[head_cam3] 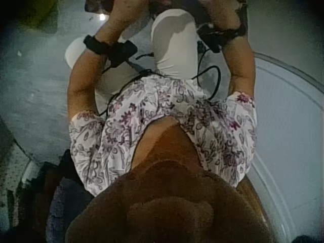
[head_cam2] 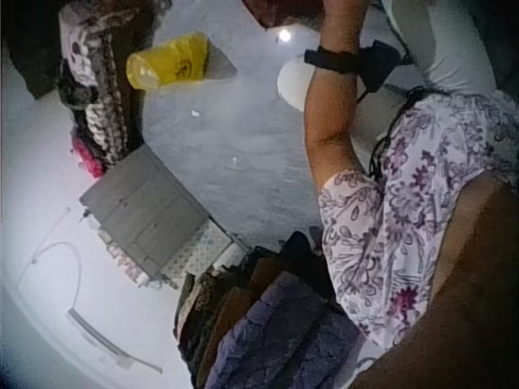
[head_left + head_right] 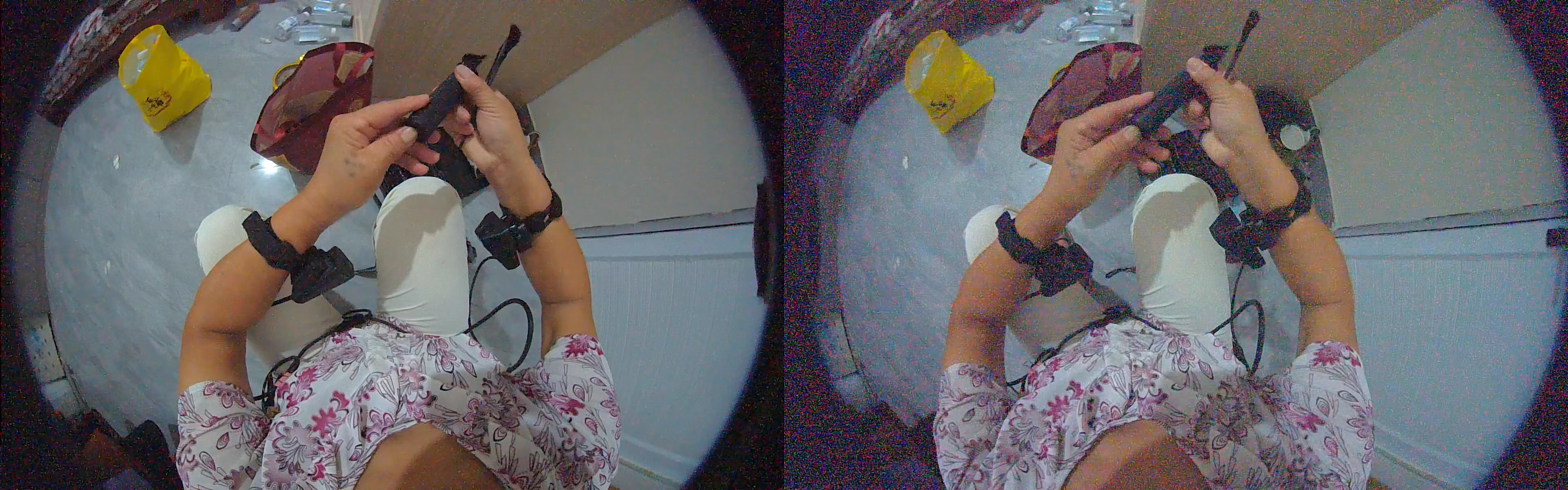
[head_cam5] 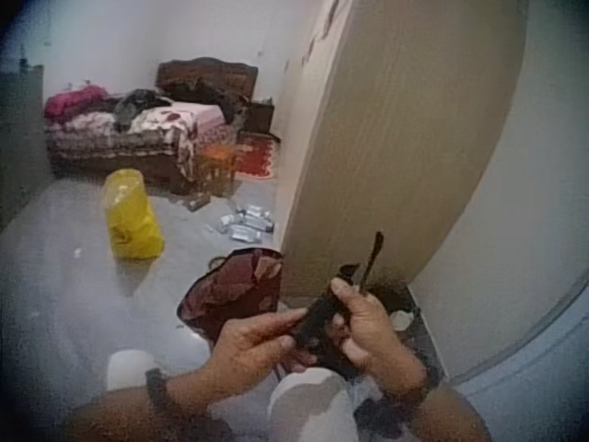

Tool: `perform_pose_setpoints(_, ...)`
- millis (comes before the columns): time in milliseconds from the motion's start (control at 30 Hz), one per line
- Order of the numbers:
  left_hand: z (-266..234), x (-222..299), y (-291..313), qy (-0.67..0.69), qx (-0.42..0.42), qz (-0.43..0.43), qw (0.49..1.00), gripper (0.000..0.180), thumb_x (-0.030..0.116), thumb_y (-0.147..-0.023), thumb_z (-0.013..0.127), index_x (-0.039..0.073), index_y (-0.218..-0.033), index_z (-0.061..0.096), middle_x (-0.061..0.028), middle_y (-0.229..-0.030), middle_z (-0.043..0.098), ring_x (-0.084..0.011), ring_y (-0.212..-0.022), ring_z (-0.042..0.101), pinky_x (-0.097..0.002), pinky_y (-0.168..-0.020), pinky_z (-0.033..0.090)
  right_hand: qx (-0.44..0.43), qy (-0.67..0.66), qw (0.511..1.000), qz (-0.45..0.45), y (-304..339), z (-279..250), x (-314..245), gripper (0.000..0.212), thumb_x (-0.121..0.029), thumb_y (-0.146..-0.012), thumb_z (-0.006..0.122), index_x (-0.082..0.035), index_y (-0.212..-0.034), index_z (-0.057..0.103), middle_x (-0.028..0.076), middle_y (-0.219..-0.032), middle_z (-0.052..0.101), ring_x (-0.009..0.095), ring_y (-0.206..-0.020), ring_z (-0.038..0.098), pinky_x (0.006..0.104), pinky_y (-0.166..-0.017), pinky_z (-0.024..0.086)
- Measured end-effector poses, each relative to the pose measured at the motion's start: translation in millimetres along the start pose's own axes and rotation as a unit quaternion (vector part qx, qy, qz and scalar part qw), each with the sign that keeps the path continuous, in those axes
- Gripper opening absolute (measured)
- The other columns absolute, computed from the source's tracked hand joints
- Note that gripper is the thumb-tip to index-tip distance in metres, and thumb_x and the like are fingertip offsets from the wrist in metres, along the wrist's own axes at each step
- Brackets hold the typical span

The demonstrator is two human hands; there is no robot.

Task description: The person cleans a black hair clipper with a comb, then switches to a white hair clipper. They clean the white clipper with the comb and a small brush, then apply oil from a small bottle to the blades.

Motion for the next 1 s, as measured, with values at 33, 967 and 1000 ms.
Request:
perform_pose_setpoints(33, -0.3, 0.2, 0.3, -0.007, 0.002, 0.001, 1.0, 0.037, -0.001, -0.085, 0.047, 0.001, -0.122, 0.047, -0.0139, -0.095, 0.06, -0.0192, -0.078, 0.063, -0.027, -0.065, 0.054, 0.001, -0.002, 1.0, -0.003, 0.1, 0.6, 0.8, 0.029, -0.031, -0.083, 0.059, -0.005, -0.072, 0.058, -0.002, -0.049, 0.045, 0.007, -0.043, 0.038, 0.0193, -0.04, 0.029)
perform_pose_setpoints(967, -5.3, -4.9, -1.1, 0.168, -0.076, -0.135, 0.974, 0.034, 0.029, -0.085, 0.055, 0.005, -0.107, 0.045, -0.0053, -0.085, 0.055, -0.0144, -0.064, 0.055, -0.0258, -0.057, 0.047, 0.071, 0.313, 0.934, -0.159, 48.6, -23.9, -53.8, 0.022, -0.024, -0.089, 0.049, -0.003, -0.085, 0.056, 0.002, -0.069, 0.057, 0.009, -0.061, 0.053, 0.025, -0.05, 0.041)
perform_pose_setpoints(1000, -4.3, -4.2, -1.7, 0.185, -0.091, -0.13, 0.97, 0.035, 0.031, -0.085, 0.055, 0.005, -0.106, 0.045, -0.0055, -0.085, 0.055, -0.0142, -0.063, 0.055, -0.0258, -0.056, 0.047, 0.065, 0.325, 0.924, -0.19, 50.7, -25.2, -57.9, 0.022, -0.023, -0.088, 0.049, -0.003, -0.084, 0.056, 0.002, -0.067, 0.057, 0.01, -0.06, 0.053, 0.0256, -0.049, 0.041)
Point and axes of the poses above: each hand's wrist, its own y-axis away from the middle knuckle, its own z-axis out of the palm, x = y × z, the point moved 1 cm from there along -y, towards the middle knuckle
